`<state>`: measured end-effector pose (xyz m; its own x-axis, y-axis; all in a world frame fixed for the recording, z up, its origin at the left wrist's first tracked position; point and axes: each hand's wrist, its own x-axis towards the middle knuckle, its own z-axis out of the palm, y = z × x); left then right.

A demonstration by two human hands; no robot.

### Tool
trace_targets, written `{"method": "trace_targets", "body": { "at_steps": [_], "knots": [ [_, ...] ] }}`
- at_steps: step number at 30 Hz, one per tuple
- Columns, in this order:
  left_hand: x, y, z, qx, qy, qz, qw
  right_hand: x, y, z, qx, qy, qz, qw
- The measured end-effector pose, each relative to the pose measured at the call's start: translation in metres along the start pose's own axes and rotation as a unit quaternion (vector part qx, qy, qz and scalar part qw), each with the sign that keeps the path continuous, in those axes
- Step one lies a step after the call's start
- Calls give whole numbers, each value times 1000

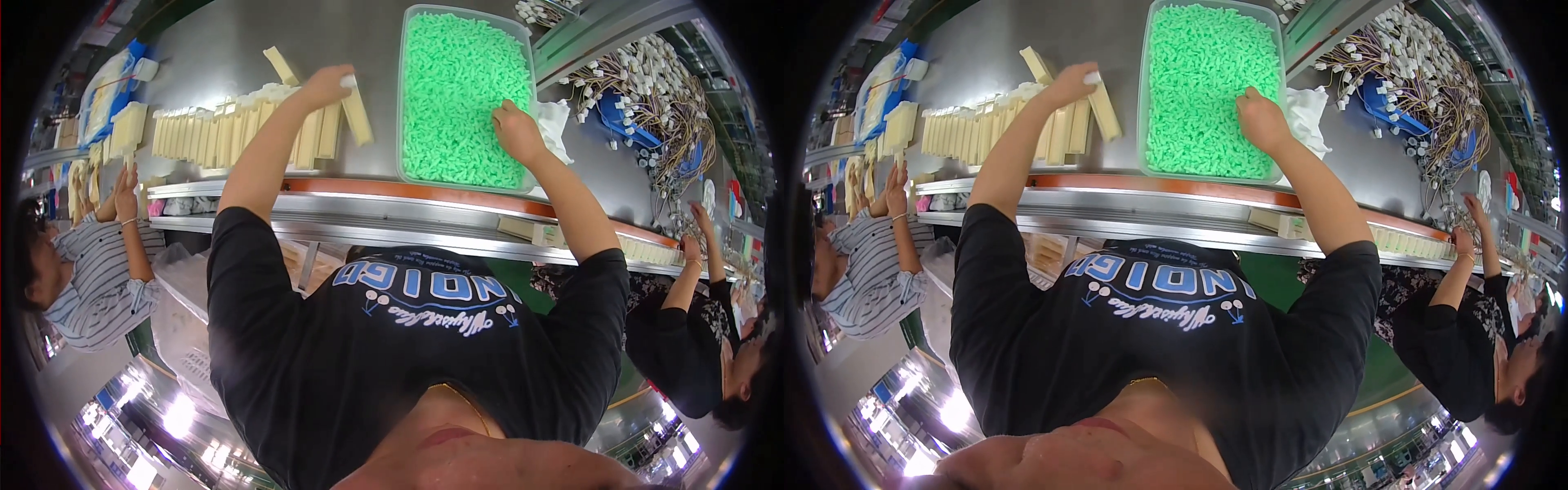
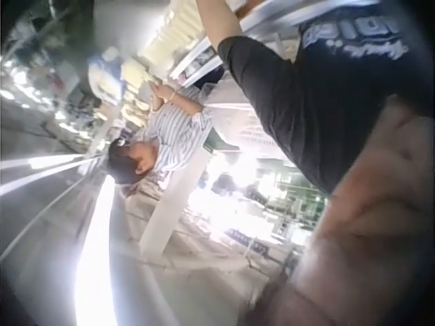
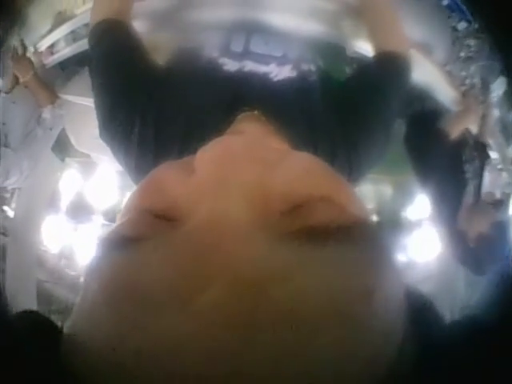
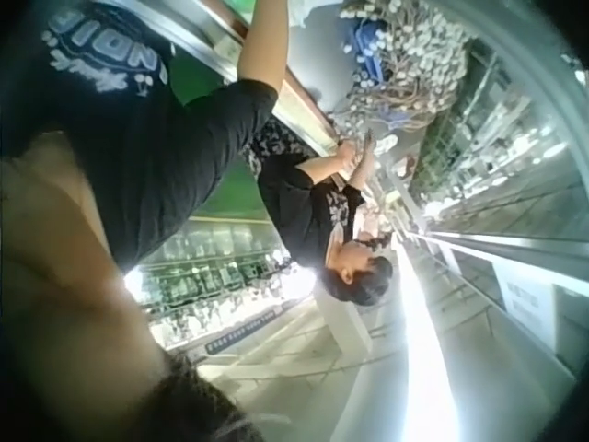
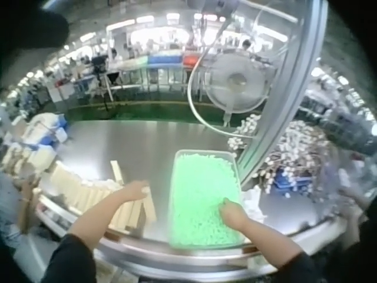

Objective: The person assembles green plastic pieces into cream-colored plastic housings by hand, taking the pieces from a plastic bin and inserting them into the housings on an assembly line.

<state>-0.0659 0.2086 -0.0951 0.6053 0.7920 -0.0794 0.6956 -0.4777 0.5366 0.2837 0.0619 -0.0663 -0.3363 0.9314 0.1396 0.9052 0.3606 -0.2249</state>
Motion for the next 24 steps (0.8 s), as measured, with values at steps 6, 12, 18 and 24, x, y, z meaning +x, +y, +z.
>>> {"method": "trace_targets", "body": {
  "at_steps": [6,12,18,24],
  "knots": [
    [-41,79,-68,-236,195,-63,950,2,-11,-6,-103,-55,58,991],
    [-66,155,-16,-690,257,-7,677,5,-13,-8,-68,-54,72,994],
    [-86,194,25,-787,41,-77,611,14,-22,-48,139,-18,71,988],
    [-107,207,34,-727,-147,-101,664,-4,-90,-115,560,-44,118,819]
  ]
}}
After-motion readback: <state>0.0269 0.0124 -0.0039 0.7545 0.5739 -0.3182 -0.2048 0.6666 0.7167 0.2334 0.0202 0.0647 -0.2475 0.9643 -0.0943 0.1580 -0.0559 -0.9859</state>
